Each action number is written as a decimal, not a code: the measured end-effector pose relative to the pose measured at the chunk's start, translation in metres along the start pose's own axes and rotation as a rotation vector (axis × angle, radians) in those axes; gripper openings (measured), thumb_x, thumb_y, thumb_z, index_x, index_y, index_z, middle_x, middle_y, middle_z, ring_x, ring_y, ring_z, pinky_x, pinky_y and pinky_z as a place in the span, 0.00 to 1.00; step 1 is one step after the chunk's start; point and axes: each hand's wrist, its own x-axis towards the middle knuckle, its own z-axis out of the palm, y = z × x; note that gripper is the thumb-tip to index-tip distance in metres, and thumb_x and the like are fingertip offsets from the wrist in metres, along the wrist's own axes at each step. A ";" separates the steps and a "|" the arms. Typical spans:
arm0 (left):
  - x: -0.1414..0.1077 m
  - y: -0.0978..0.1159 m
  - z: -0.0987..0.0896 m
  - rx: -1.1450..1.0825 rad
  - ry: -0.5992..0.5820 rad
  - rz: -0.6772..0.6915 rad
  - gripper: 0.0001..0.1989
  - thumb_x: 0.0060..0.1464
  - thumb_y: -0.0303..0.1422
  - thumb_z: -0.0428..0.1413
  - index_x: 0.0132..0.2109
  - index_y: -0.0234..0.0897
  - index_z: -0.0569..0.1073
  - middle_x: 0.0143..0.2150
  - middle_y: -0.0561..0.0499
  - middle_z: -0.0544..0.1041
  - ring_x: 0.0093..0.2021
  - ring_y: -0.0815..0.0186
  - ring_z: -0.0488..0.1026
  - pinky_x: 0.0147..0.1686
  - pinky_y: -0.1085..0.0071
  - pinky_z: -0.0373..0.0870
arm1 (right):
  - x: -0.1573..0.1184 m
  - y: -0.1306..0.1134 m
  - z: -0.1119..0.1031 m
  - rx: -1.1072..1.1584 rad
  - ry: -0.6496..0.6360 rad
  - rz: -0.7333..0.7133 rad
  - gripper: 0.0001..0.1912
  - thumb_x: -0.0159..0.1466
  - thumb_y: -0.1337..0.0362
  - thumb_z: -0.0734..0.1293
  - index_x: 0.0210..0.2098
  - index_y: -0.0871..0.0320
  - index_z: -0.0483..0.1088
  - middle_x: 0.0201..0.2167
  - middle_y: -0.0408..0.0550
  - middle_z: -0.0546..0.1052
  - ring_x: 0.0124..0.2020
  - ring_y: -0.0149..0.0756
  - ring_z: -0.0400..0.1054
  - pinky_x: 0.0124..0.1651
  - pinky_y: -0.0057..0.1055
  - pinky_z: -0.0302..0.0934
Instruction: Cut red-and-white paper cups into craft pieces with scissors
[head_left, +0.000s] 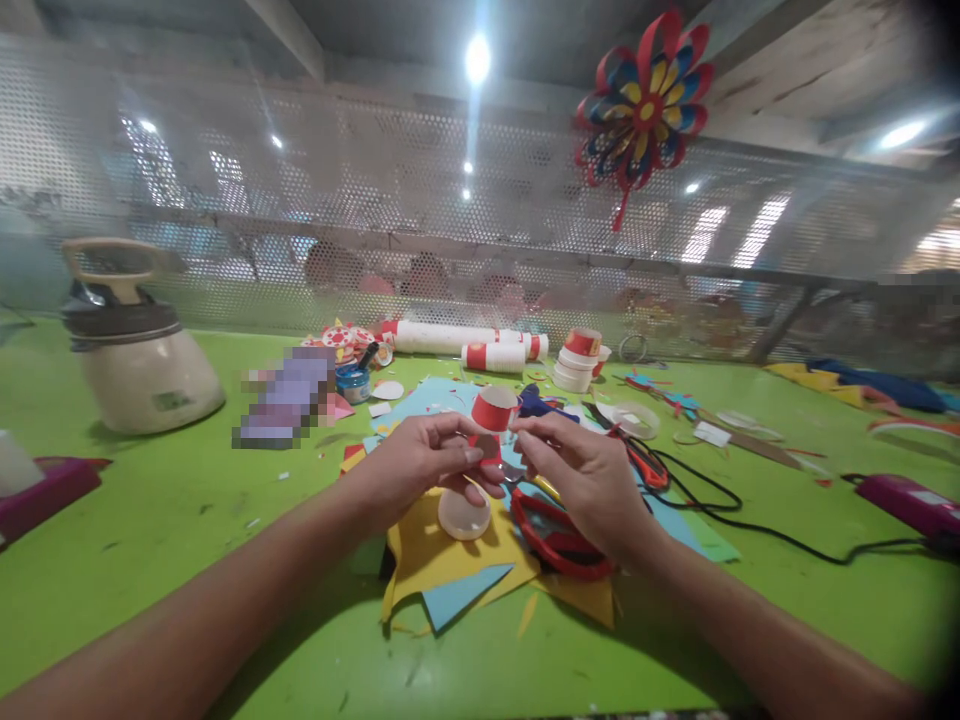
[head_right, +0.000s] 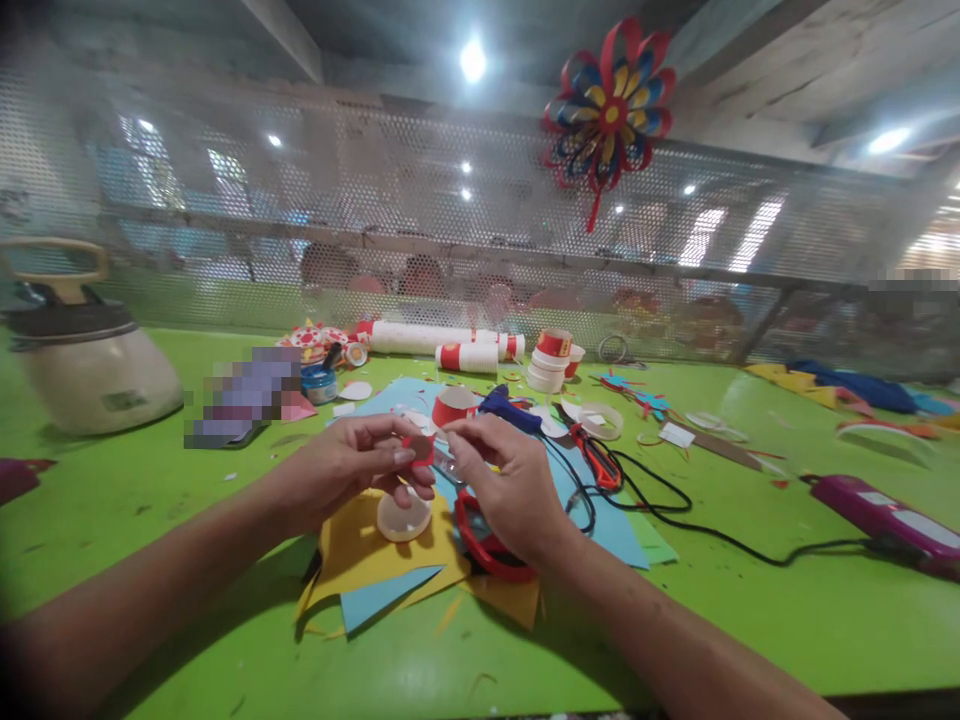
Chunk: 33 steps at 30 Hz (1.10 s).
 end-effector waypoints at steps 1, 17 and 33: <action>-0.001 0.001 0.001 0.012 0.000 -0.002 0.10 0.52 0.33 0.60 0.38 0.31 0.71 0.32 0.44 0.79 0.32 0.64 0.76 0.32 0.70 0.72 | 0.001 0.000 -0.001 0.030 -0.020 0.062 0.09 0.65 0.64 0.61 0.37 0.61 0.73 0.29 0.47 0.74 0.28 0.32 0.67 0.32 0.30 0.63; -0.005 0.003 0.012 -0.042 -0.052 -0.075 0.08 0.53 0.31 0.58 0.36 0.33 0.66 0.29 0.47 0.76 0.29 0.66 0.74 0.31 0.70 0.68 | 0.002 -0.005 0.003 0.383 -0.181 0.481 0.14 0.55 0.55 0.71 0.24 0.60 0.70 0.16 0.40 0.69 0.17 0.26 0.59 0.21 0.25 0.55; -0.003 0.005 0.017 0.120 0.023 -0.034 0.08 0.54 0.32 0.56 0.34 0.31 0.68 0.28 0.47 0.77 0.24 0.70 0.71 0.27 0.74 0.67 | 0.000 -0.001 0.005 0.438 -0.176 0.501 0.15 0.53 0.54 0.71 0.25 0.60 0.71 0.16 0.39 0.68 0.18 0.25 0.59 0.22 0.25 0.52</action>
